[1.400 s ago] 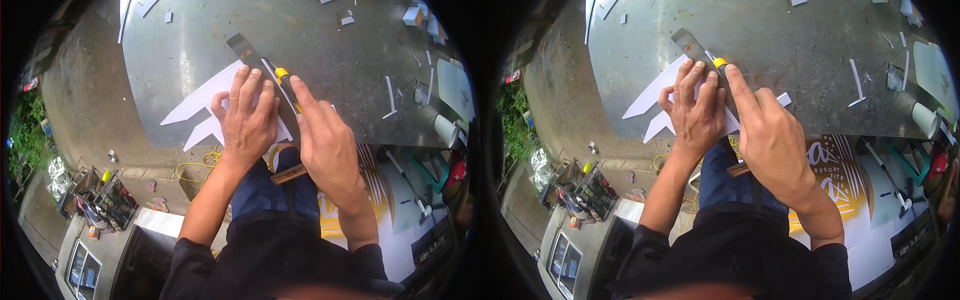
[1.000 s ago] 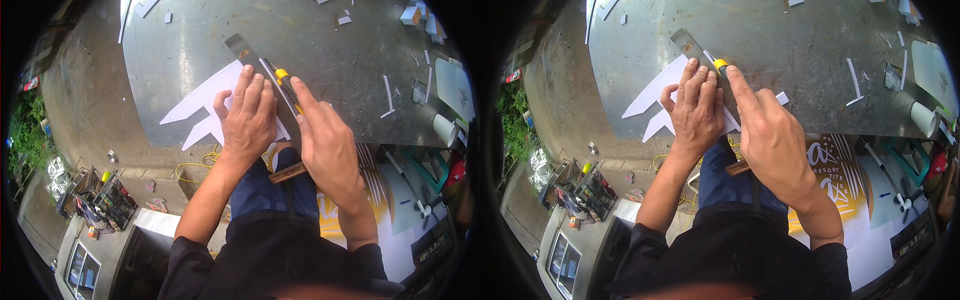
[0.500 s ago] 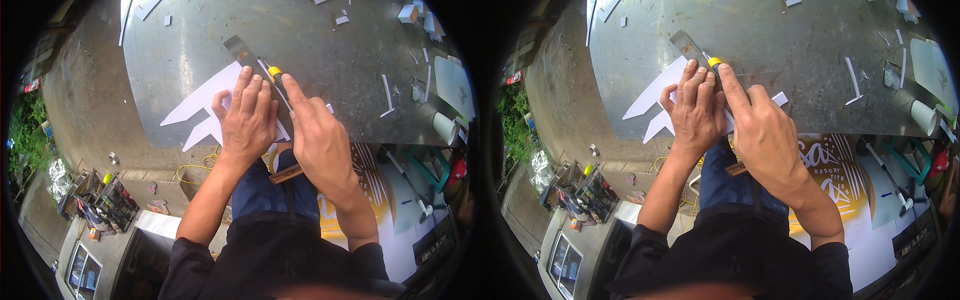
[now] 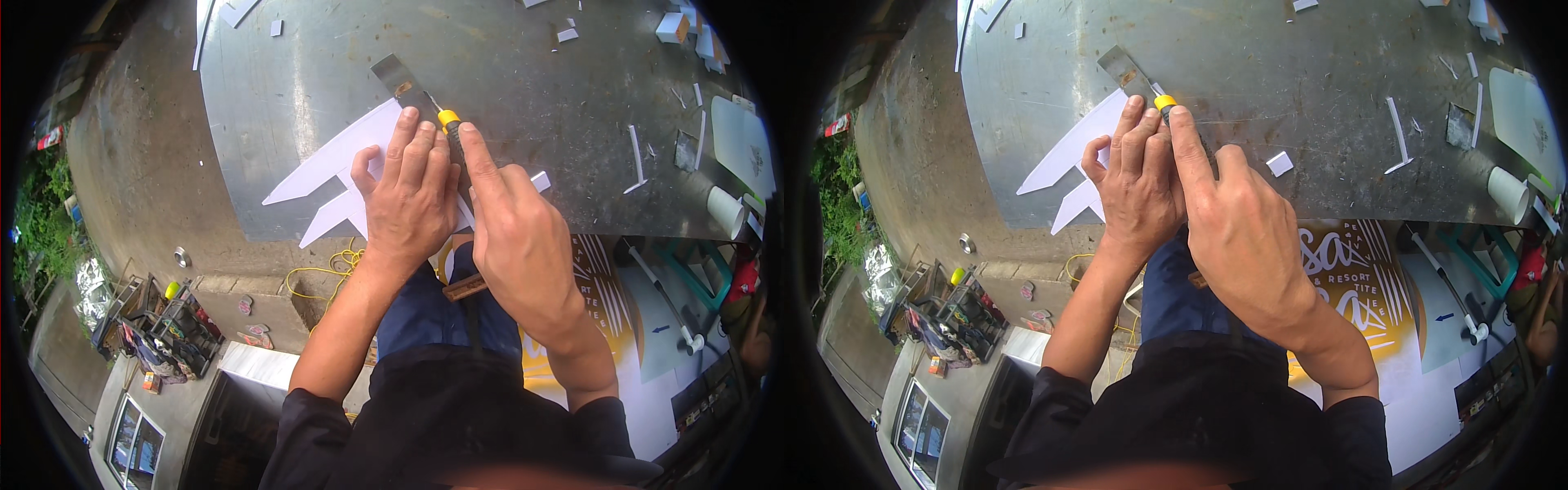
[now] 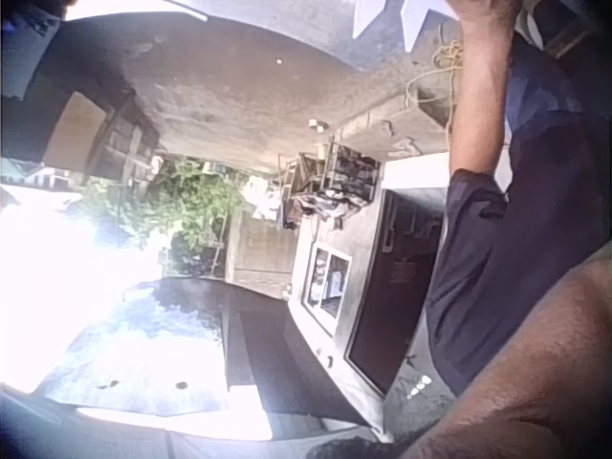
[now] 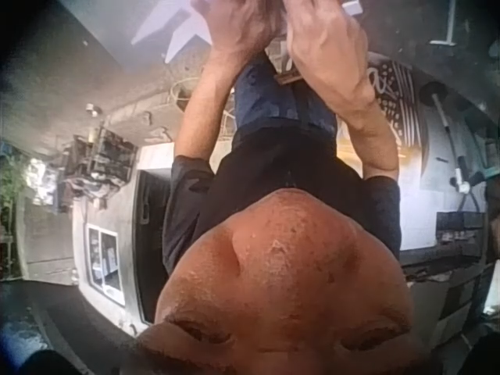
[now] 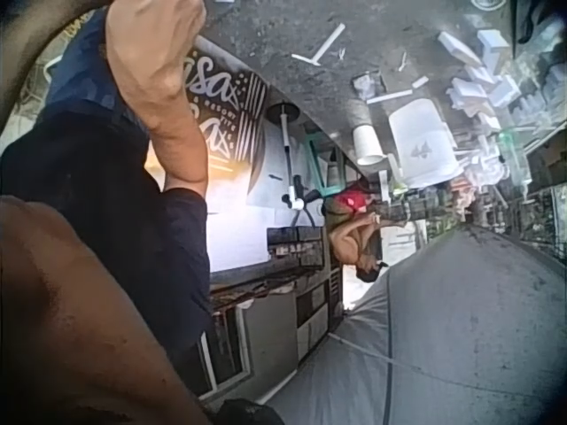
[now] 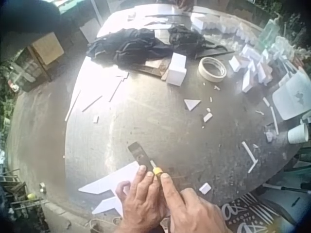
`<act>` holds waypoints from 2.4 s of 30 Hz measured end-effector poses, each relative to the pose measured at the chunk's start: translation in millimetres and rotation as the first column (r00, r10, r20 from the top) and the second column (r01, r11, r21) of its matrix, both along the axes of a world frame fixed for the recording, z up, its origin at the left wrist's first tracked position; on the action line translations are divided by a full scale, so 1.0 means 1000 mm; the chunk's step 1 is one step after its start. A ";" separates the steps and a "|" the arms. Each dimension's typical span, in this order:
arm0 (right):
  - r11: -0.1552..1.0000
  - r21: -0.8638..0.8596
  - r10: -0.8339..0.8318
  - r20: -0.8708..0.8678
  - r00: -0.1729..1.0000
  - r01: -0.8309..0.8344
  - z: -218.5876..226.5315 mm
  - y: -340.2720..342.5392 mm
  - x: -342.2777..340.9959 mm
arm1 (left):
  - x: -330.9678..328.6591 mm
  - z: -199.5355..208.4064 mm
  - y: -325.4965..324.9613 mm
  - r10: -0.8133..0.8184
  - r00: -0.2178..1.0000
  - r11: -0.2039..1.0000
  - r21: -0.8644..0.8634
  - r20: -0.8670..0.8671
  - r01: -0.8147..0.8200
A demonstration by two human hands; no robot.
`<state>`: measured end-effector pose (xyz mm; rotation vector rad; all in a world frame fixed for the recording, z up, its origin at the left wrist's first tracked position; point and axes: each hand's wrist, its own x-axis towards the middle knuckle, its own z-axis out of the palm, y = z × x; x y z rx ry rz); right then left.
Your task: Cutting out a sign letter from foam board using a utility knife and square.
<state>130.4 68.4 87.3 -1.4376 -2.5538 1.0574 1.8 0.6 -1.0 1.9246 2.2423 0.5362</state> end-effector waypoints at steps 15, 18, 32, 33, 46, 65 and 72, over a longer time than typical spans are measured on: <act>0.998 0.027 0.049 0.099 0.994 -0.052 0.008 -0.001 -0.001 | 0.000 -0.001 0.001 0.003 1.000 1.000 -0.002 -0.008 -0.003; 0.998 0.008 0.053 0.129 0.990 -0.054 0.009 -0.001 -0.001 | 0.001 -0.001 0.001 0.007 1.000 1.000 -0.003 -0.007 -0.007; 0.999 -0.014 0.052 0.120 0.991 -0.051 0.010 -0.006 0.004 | 0.002 0.000 0.001 0.018 1.000 1.000 -0.007 -0.006 -0.018; 0.999 -0.014 0.053 0.120 0.991 -0.051 0.012 -0.007 0.005 | 0.002 0.000 0.001 0.019 1.000 1.000 -0.006 -0.006 -0.019; 0.994 -0.088 -0.058 0.043 0.997 0.062 0.021 -0.025 0.037 | 0.001 0.004 0.002 -0.002 1.000 1.000 -0.024 0.002 0.002; 0.285 -0.770 -0.932 -0.084 0.352 0.571 -0.068 -0.144 0.108 | -0.001 -0.003 -0.002 -0.011 0.999 1.000 0.004 0.035 0.011; 0.280 -0.797 -0.954 -0.169 0.248 0.536 -0.063 -0.176 0.108 | -0.009 0.007 -0.008 0.096 0.968 0.992 0.059 0.233 -0.113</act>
